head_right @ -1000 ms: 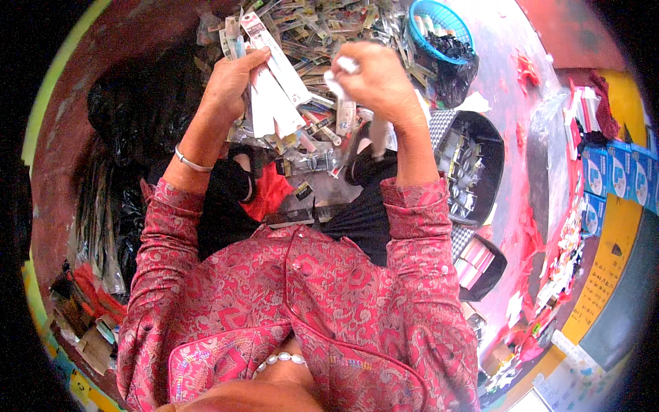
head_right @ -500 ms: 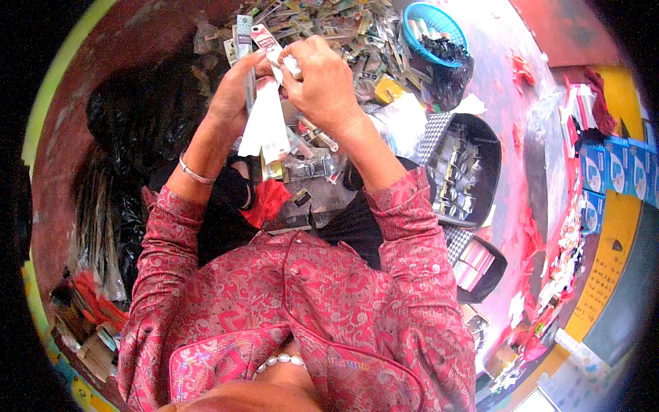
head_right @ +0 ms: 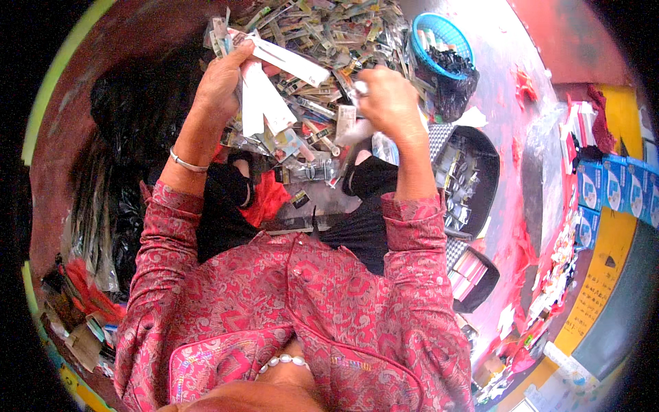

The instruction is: The person sits on the floor and sorts through a large pile of small packaged items, picking them up one by one, inspecting them, and placing them into a nearby container.

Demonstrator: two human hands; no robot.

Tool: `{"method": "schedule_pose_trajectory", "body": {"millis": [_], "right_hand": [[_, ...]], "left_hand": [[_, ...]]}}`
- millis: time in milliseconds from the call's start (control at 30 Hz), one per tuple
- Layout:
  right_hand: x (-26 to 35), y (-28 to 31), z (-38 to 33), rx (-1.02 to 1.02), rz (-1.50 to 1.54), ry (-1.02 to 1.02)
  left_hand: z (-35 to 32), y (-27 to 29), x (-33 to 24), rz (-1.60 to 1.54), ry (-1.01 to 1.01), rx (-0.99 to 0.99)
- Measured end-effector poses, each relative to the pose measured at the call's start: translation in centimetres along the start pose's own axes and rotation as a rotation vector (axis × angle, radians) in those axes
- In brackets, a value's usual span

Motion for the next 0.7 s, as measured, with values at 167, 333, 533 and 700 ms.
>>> {"method": "schedule_pose_trajectory", "body": {"millis": [167,333,533,700], "right_hand": [[-2.2,0.1,0.7,-0.02,0.835,-0.244],[4.8,-2.5,0.7,0.403,1.053,-0.2],[4.8,-3.9,0.7,0.203,1.279,-0.316],[3.8,-3.6,0.9,0.228,1.2,-0.219]], "left_hand": [[-1.4,-2.2,-0.8,0.307,0.04,0.193],[-0.8,-1.8,1.0,0.211,0.066,0.198],[-1.8,-3.0,2.1,0.022,0.142,0.238],[-1.6,-2.6,1.9,0.029,0.174,0.258]]}}
Point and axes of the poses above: each hand's wrist, its own z-axis towards the middle knuckle, its own y-axis out of the back of the hand, x = y × z, the point moved 6 cm from there along z, towards the middle knuckle
